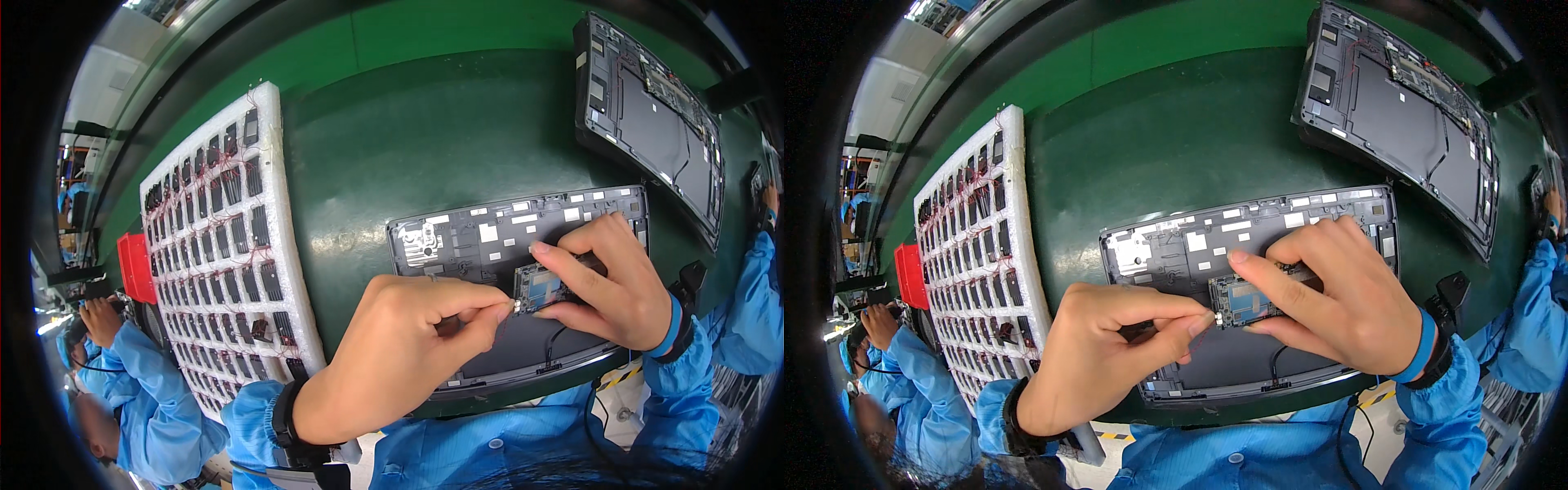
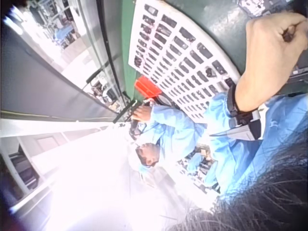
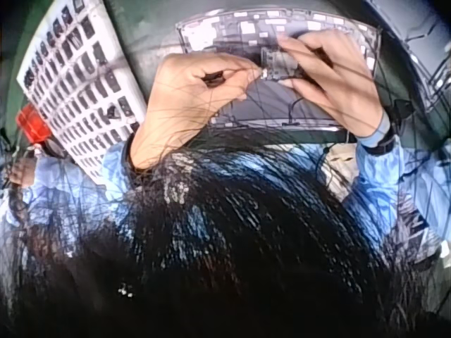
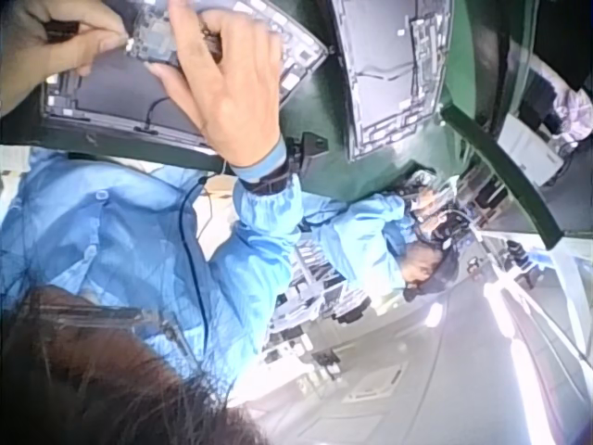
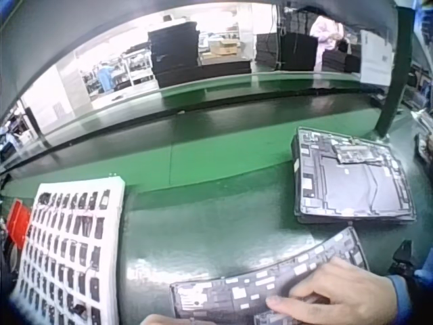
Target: The person is assembling electronic components, specifically a motherboard and ribbon cables, into a tablet chassis on a production line.
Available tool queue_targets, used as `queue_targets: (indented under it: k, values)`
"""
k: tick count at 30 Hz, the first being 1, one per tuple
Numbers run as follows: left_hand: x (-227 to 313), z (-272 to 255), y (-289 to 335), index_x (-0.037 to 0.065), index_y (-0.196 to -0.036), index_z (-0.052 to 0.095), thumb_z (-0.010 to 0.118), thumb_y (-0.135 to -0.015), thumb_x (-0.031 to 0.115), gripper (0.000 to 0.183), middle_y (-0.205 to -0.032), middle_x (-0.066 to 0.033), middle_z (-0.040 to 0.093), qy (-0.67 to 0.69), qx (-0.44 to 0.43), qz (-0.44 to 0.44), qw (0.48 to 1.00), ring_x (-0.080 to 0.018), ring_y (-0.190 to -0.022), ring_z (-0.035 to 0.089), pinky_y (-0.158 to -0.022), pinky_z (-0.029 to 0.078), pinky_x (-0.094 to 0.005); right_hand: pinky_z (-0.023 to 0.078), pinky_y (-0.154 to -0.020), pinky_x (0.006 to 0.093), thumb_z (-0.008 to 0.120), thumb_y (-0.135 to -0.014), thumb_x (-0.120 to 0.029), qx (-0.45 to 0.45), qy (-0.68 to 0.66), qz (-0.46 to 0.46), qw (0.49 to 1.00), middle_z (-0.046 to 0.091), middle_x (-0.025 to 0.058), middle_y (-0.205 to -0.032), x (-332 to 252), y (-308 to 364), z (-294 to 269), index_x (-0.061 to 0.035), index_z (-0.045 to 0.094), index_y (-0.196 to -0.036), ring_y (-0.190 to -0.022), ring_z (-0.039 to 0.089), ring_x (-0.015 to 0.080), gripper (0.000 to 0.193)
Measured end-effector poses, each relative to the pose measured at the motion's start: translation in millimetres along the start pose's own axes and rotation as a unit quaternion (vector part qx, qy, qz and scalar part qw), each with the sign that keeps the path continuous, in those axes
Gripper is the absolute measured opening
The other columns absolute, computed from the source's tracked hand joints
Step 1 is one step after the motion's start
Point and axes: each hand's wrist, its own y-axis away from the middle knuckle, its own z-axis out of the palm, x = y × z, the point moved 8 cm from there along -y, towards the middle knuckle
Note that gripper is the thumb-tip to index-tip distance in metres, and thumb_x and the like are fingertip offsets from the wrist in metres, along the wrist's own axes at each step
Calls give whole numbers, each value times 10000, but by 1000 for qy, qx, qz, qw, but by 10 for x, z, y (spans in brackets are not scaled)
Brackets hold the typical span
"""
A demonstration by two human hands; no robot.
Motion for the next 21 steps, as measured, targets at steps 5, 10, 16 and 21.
queue_targets:
  k: [5,10,16,21]
  values:
    - [5,13,-16,-55,-1072,824,769,-979,-12,115,-882,-119,816,-19,9,17,1000,-116,-748,762,-649,586,-241,438,-801,414,905,-768,-199,-15,4,5,1000,615,103,-1107,-1,-5,35,-35,662,-1473,-897,570,290,763]
    - [-6,49,-33,-66,-1064,818,759,-975,-24,115,-888,-118,818,-29,26,-3,999,-134,-766,781,-678,616,-248,441,-806,416,904,-761,-187,-12,5,12,1000,614,113,-1115,22,4,53,-30,661,-1467,-913,570,294,764]
    - [-27,57,-42,-73,-1125,798,747,-978,-37,159,-873,-109,800,-26,32,3,999,-137,-794,774,-699,606,-253,447,-814,420,899,-777,-165,-7,19,23,1000,622,117,-1125,24,17,33,-35,650,-1472,-938,571,300,749]
    - [-1,28,-69,-79,-1243,744,686,-1071,72,237,-1003,-127,794,28,12,-14,999,-162,-937,772,-824,610,-288,464,-850,420,897,-788,-147,31,-18,70,997,634,125,-1143,34,8,-20,-41,654,-1432,-969,590,318,697]
